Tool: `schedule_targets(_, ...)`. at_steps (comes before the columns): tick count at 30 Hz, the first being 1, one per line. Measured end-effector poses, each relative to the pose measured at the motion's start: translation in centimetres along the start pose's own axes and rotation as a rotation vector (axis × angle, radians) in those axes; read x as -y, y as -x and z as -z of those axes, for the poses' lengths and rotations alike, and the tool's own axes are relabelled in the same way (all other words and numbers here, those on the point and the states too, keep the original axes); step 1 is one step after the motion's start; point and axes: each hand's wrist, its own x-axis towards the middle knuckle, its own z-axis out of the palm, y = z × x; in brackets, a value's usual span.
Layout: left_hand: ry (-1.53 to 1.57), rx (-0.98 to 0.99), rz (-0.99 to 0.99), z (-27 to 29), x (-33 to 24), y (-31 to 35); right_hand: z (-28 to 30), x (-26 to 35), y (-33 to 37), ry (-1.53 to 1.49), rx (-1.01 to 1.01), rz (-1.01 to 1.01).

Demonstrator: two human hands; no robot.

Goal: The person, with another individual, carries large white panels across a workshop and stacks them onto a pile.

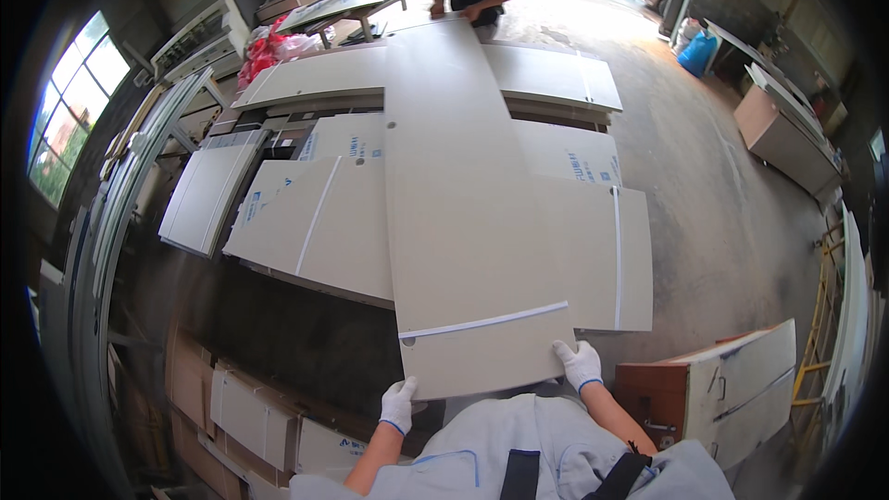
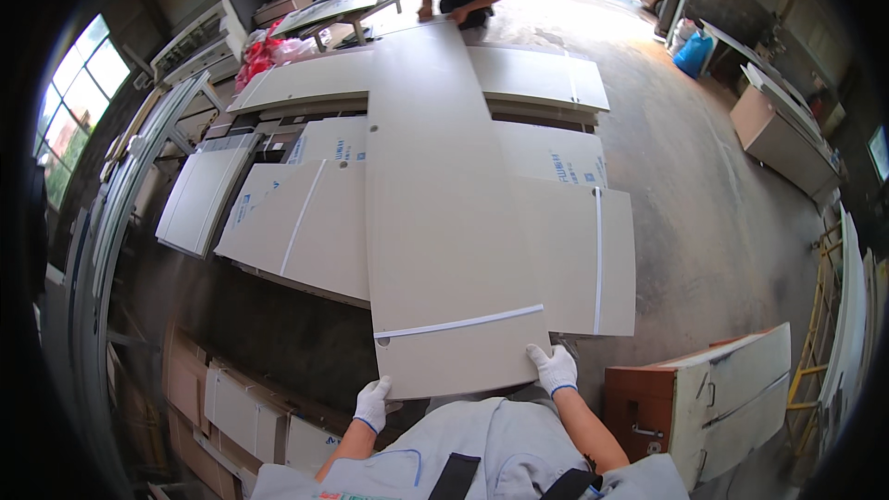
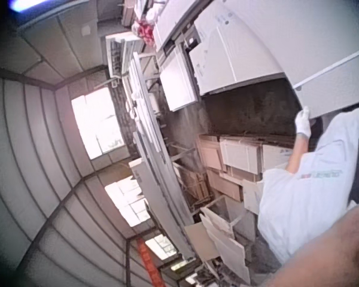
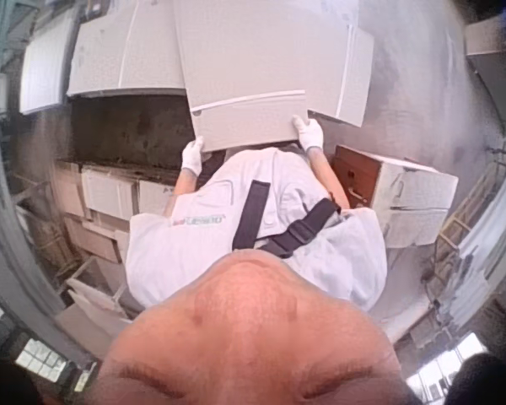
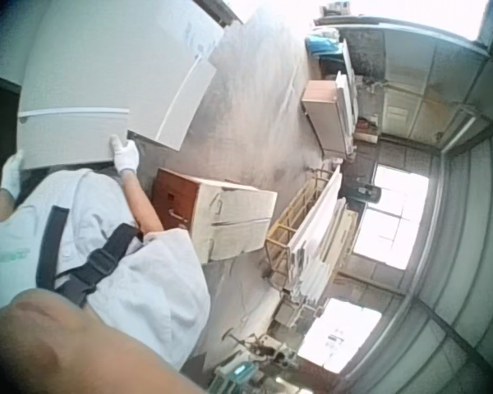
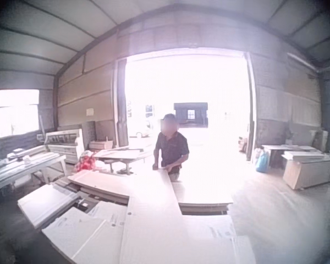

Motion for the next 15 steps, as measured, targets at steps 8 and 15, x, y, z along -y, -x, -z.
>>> schedule_targets(8,-0.261,0.017,-0.069,-7.5,1.0,1.3,5.5,-1.6,-4.6,0.307,-0.301,0.493)
schedule_targets(15,-0.84,0.202,-0.133,-19.9,2.6,-1.1,12.7,-4.5,-12.4,0.341,-0.338,0.555)
